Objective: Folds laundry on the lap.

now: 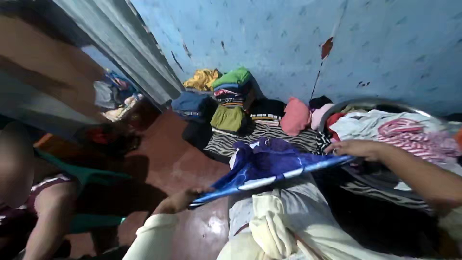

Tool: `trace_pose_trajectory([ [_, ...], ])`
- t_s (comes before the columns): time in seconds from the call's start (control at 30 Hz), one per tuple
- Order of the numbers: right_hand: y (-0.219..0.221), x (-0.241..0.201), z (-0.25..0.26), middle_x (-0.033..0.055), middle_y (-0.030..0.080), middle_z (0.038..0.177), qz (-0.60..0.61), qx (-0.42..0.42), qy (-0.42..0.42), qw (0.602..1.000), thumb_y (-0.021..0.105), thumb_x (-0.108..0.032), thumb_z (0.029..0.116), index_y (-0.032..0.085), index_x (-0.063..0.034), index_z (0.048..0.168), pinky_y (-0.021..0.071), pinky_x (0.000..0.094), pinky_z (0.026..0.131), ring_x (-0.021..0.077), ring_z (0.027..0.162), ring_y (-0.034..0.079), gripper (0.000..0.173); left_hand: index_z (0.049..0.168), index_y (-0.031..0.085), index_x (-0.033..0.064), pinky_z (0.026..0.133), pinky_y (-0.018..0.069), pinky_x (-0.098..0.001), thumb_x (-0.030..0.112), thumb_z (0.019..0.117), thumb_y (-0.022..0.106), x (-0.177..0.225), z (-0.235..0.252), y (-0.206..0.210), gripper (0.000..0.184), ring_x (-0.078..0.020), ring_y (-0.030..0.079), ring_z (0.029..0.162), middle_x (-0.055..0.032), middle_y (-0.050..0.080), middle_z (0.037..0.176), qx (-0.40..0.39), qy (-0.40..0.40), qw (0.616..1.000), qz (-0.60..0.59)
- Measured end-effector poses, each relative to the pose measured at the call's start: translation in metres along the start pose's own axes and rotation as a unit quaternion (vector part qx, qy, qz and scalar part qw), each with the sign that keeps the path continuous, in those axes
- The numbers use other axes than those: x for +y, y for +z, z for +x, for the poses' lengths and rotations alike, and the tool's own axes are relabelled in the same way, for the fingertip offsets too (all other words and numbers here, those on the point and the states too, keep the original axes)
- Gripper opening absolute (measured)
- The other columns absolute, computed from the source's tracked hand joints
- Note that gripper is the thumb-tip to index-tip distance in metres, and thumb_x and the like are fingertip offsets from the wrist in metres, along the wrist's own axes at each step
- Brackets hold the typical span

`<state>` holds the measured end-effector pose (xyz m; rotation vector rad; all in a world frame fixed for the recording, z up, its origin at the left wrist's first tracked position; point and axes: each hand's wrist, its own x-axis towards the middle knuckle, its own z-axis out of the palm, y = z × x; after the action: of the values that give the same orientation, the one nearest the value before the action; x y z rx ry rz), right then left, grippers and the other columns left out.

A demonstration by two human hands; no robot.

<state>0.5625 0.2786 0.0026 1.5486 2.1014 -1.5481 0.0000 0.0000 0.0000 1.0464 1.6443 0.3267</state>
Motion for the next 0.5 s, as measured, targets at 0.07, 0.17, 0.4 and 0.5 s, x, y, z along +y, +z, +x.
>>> trace_pose_trajectory([
  [0.07, 0.001, 0.002, 0.007, 0.0261, 0.06, 0.128, 0.012, 0.042, 0.035, 0.998, 0.061, -0.021, 0.1037, 0.058, 0.0033, 0.132, 0.0453, 0.056, 0.101, 0.0352, 0.116, 0.059, 0.037, 0.128, 0.067, 0.0103, 0.063, 0.0528, -0.0198, 0.005, 0.1049, 0.044, 0.016, -0.006, -0.005, 0.033, -0.0022, 0.063, 0.075, 0.0022, 0.071, 0.106, 0.038, 0.02, 0.995, -0.087],
  [0.17, 0.017, 0.025, 0.011, 0.0335, 0.061, 0.122, -0.054, 0.011, 0.124, 0.991, 0.065, -0.026, 0.1015, 0.061, 0.0139, 0.121, 0.0424, 0.0631, 0.101, 0.0439, 0.115, 0.058, 0.044, 0.124, 0.068, 0.0059, 0.069, 0.0562, -0.0228, 0.005, 0.1037, 0.051, 0.014, -0.001, -0.002, 0.026, -0.0053, 0.067, 0.08, -0.0012, 0.073, 0.106, 0.083, 0.039, 0.988, -0.123],
  [0.4, -0.004, -0.032, 0.002, 0.012, 0.062, 0.114, 0.378, 0.168, -0.077, 0.907, 0.044, -0.014, 0.1088, 0.049, 0.0014, 0.137, 0.0559, 0.0361, 0.085, 0.0148, 0.096, 0.064, 0.032, 0.132, 0.059, 0.0009, 0.08, 0.0585, -0.0301, 0.005, 0.1043, 0.049, 0.057, 0.022, -0.03, 0.03, -0.0103, 0.069, 0.091, -0.006, 0.07, 0.113, 0.269, 0.17, 0.924, -0.213],
  [0.5, -0.054, -0.089, -0.009, 0.0104, 0.064, 0.114, 0.423, 0.237, -0.139, 0.864, 0.047, -0.017, 0.1061, 0.052, -0.0038, 0.135, 0.0566, 0.039, 0.085, 0.0169, 0.097, 0.065, 0.032, 0.137, 0.058, 0.0061, 0.085, 0.0574, -0.0324, 0.005, 0.104, 0.046, 0.108, 0.006, -0.074, 0.035, -0.0102, 0.067, 0.098, -0.005, 0.068, 0.123, 0.318, 0.249, 0.894, -0.193],
])
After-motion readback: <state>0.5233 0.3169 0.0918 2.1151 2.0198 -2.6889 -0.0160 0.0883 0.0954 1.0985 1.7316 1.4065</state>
